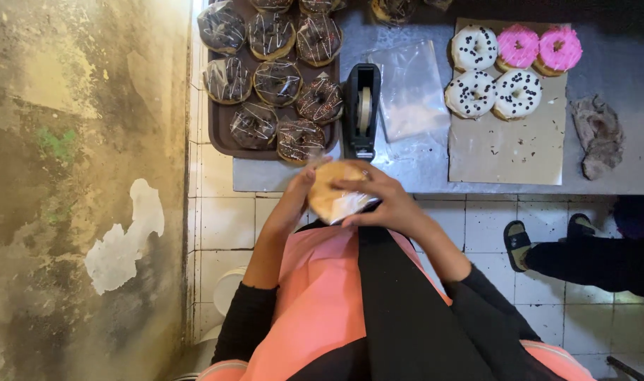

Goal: The person places donuts into plastic bags by hand and seals them using a tape dispenser.

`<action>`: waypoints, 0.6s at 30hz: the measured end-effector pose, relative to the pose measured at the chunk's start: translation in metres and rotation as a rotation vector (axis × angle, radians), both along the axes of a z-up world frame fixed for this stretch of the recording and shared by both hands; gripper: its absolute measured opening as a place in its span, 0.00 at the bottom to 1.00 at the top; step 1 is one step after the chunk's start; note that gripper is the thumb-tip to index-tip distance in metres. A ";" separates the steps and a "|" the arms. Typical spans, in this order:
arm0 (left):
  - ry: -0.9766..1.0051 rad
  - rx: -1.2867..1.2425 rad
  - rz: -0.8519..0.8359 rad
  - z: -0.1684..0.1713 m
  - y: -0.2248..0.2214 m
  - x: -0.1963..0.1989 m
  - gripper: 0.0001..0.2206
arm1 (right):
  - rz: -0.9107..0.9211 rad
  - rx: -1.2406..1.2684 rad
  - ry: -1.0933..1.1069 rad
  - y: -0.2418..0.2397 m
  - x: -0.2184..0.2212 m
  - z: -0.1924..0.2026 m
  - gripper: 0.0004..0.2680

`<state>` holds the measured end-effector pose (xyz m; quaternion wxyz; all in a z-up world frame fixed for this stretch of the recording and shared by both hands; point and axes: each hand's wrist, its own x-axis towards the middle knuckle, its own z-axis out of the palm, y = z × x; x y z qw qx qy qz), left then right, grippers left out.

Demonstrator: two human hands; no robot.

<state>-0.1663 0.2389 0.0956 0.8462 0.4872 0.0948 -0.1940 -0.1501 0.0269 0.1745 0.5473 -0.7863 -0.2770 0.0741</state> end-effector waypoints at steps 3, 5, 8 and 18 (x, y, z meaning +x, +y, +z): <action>0.055 -0.161 0.046 -0.043 0.002 -0.009 0.27 | 0.038 0.307 0.470 0.001 -0.007 -0.032 0.40; 0.086 -0.158 0.075 -0.043 0.001 -0.022 0.26 | -0.198 0.228 0.445 -0.014 0.014 -0.073 0.27; 0.120 -0.131 0.093 0.002 -0.006 -0.036 0.23 | -0.522 0.071 0.548 -0.037 0.049 -0.142 0.14; -0.411 0.099 -0.206 -0.007 0.008 -0.044 0.19 | -0.639 -0.093 0.458 -0.021 0.053 -0.104 0.05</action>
